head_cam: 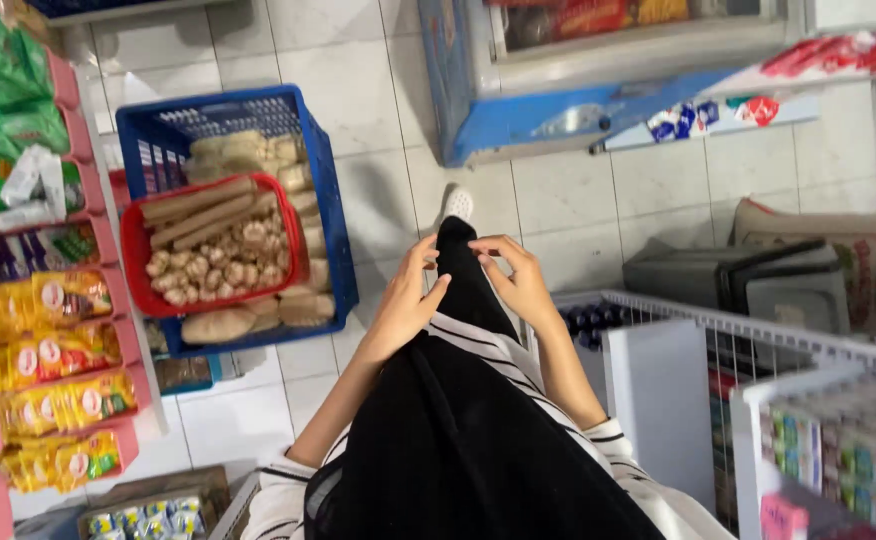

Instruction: The person restocks store shelves by taking packaged food items, including margarine boxes, sauce pouches, and canned goods, from a basket and placing them onto the shelves by hand.

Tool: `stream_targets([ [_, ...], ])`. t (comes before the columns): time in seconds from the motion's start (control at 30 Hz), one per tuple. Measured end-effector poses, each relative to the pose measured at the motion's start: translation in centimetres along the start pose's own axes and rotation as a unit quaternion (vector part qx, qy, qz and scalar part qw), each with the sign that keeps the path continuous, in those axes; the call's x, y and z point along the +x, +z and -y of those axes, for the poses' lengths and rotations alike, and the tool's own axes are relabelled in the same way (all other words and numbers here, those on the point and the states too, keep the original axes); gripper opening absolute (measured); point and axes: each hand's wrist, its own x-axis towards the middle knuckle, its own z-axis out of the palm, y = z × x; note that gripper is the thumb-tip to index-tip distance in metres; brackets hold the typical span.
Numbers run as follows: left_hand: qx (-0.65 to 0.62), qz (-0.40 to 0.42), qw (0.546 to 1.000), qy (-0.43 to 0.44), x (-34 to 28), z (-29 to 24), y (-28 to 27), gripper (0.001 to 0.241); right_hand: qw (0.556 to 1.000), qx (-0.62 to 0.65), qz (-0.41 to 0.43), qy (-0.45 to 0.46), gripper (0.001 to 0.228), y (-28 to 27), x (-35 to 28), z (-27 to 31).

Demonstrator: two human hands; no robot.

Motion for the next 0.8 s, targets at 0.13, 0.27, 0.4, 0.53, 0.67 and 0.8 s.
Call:
stream_targets([
  [0.13, -0.005, -0.046, 0.999, 0.022, 9.4, -1.5, -0.8, 0.057, 1.0, 0.005, 0.0, -0.029, 0.02, -3.8, 10.4, -1.4],
  [0.27, 0.002, -0.078, 0.995, 0.059, 18.5, -4.6, -0.5, 0.046, 0.991, -0.091, -0.004, -0.097, 0.022, -10.4, 20.0, -0.7],
  [0.4, 0.033, -0.095, 0.982, 0.162, 27.9, -8.2, 0.0, 0.038, 0.966, -0.201, -0.039, -0.157, 0.02, -16.9, 31.0, -1.6],
  [0.53, 0.075, -0.121, 0.959, 0.244, 35.0, -9.9, 0.9, 0.038, 0.971, -0.209, 0.032, -0.111, 0.023, -21.3, 42.2, -5.2],
  [0.67, 0.134, -0.138, 0.936, 0.295, 41.4, -10.5, 1.5, 0.034, 0.893, -0.382, 0.213, -0.103, 0.058, -22.0, 49.1, -8.3],
  [0.8, 0.161, -0.103, 0.941, 0.281, 45.1, -9.5, 2.0, 0.026, 0.806, -0.514, 0.236, -0.174, 0.075, -21.1, 50.0, -11.0],
])
